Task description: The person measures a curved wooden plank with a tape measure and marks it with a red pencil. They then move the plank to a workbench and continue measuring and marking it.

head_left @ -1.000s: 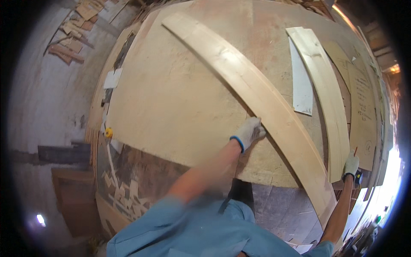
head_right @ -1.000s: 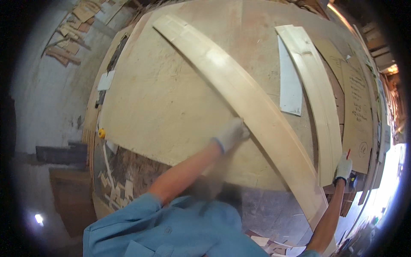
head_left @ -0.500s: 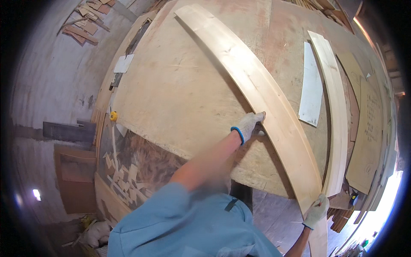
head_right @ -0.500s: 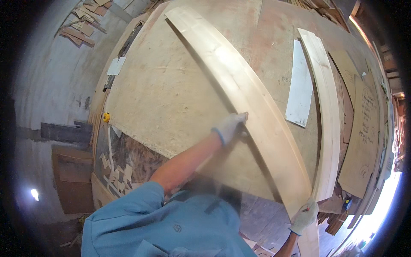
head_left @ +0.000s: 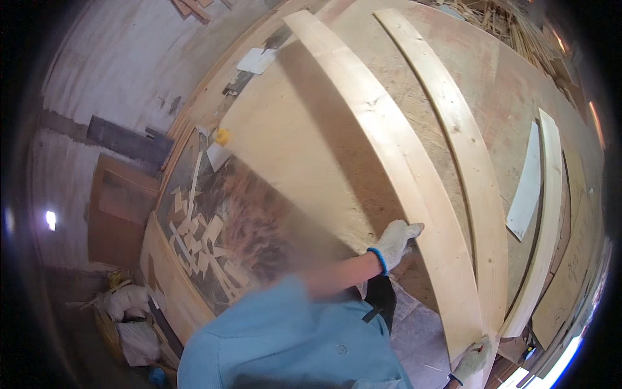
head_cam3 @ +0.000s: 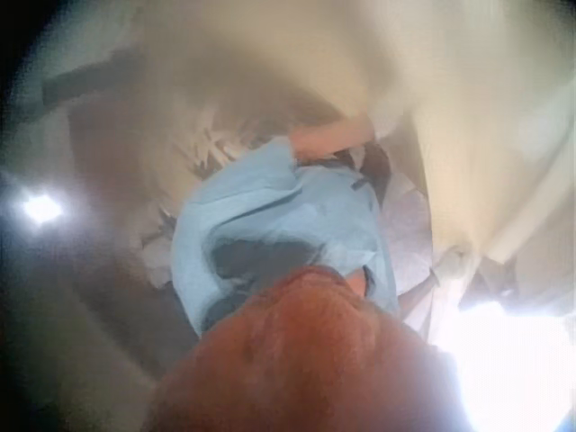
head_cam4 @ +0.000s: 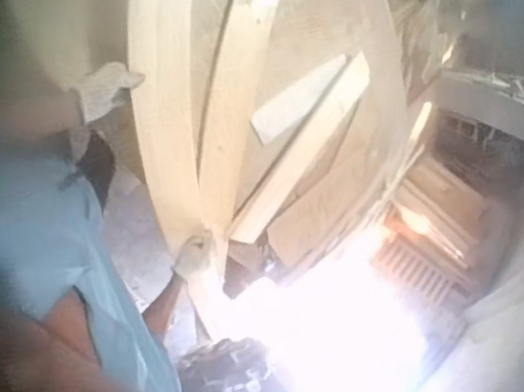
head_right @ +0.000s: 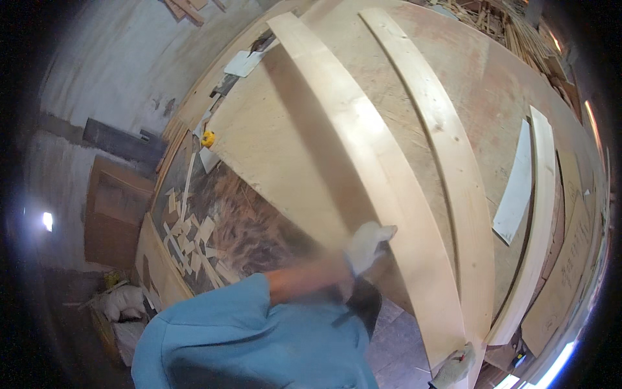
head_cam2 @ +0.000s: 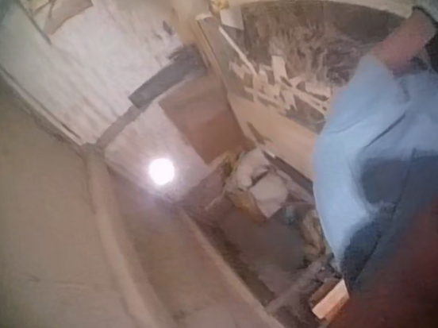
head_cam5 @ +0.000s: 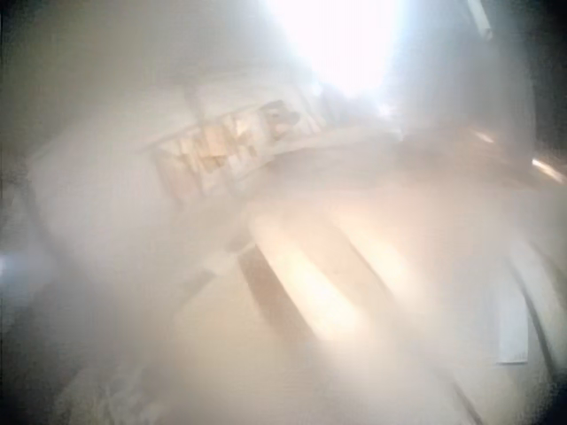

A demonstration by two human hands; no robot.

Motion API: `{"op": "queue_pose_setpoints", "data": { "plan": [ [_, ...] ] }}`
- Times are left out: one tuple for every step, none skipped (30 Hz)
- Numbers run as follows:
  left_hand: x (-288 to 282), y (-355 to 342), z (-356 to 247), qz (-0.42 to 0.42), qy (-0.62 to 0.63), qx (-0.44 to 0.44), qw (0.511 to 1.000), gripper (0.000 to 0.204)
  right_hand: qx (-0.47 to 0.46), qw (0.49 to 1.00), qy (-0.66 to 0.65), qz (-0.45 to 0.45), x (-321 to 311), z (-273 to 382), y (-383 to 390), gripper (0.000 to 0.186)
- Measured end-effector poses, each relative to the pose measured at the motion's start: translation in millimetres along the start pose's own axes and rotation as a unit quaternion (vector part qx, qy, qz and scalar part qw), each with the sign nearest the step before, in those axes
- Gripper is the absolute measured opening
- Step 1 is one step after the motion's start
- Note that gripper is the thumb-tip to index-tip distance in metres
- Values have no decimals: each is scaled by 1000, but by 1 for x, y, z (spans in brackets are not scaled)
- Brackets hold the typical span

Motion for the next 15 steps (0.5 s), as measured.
{"op": "queue_pose_setpoints", "data": {
  "plan": [
    [-25, 10, -8, -18, -11, 13, 1000, 33, 0, 1000, 17, 3, 1, 11, 5, 27],
    [-17, 49, -60, -70, -58, -19, 996, 36, -6, 1000, -6, 16, 11, 2, 10, 27],
    [-38, 51, -61, -38, -13, -9, 999, 37, -21, 999, -36, 31, 33, -11, 11, 27],
    [-57, 63, -79, -60, -28, 5, 998, 36, -36, 996, -62, 51, 49, -16, 12, 27],
    [-78, 78, -97, -84, -44, 19, 995, 36, -12, 992, -91, 80, 57, 3, 18, 23],
    [-107, 85, -109, -102, -97, 35, 989, 35, 12, 986, -120, 112, 58, 55, 35, 19],
    [-130, 89, -113, -104, -63, 36, 992, 36, -46, 990, -78, 105, 59, 79, 44, 14],
    [-153, 92, -116, -105, -30, 36, 993, 37, -102, 990, -38, 92, 61, 103, 55, 15],
    [-166, 100, -133, -108, 4, 35, 994, 37, -50, 986, -60, 146, 68, 117, 62, 16],
    [-184, 110, -149, -151, -60, 24, 986, 29, 2, 977, -82, 198, 78, 134, 71, 18],
    [-198, 117, -170, -176, -97, 31, 979, 28, 51, 960, -104, 254, 88, 159, 83, 20],
    [-212, 124, -193, -200, -135, 38, 970, 27, -31, 970, -76, 229, 82, 199, 93, 24],
    [-240, 113, -196, -199, -147, 61, 967, 28, -34, 964, -78, 251, 87, 214, 96, 24],
    [-260, 109, -204, -200, -159, 85, 963, 29, -39, 957, -79, 275, 92, 229, 100, 24],
    [-259, 106, -220, -196, -168, 80, 963, 30, -41, 951, -79, 296, 94, 247, 102, 25]
  ]
}}
Point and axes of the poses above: each hand's wrist, its own y-axis away from the middle knuckle, its own x-axis out of the palm, z = x × y, the point moved 10 cm from there along -y, towards the middle knuckle, and after that the axes turned 10 degrees about x, right-handed, at the moved point
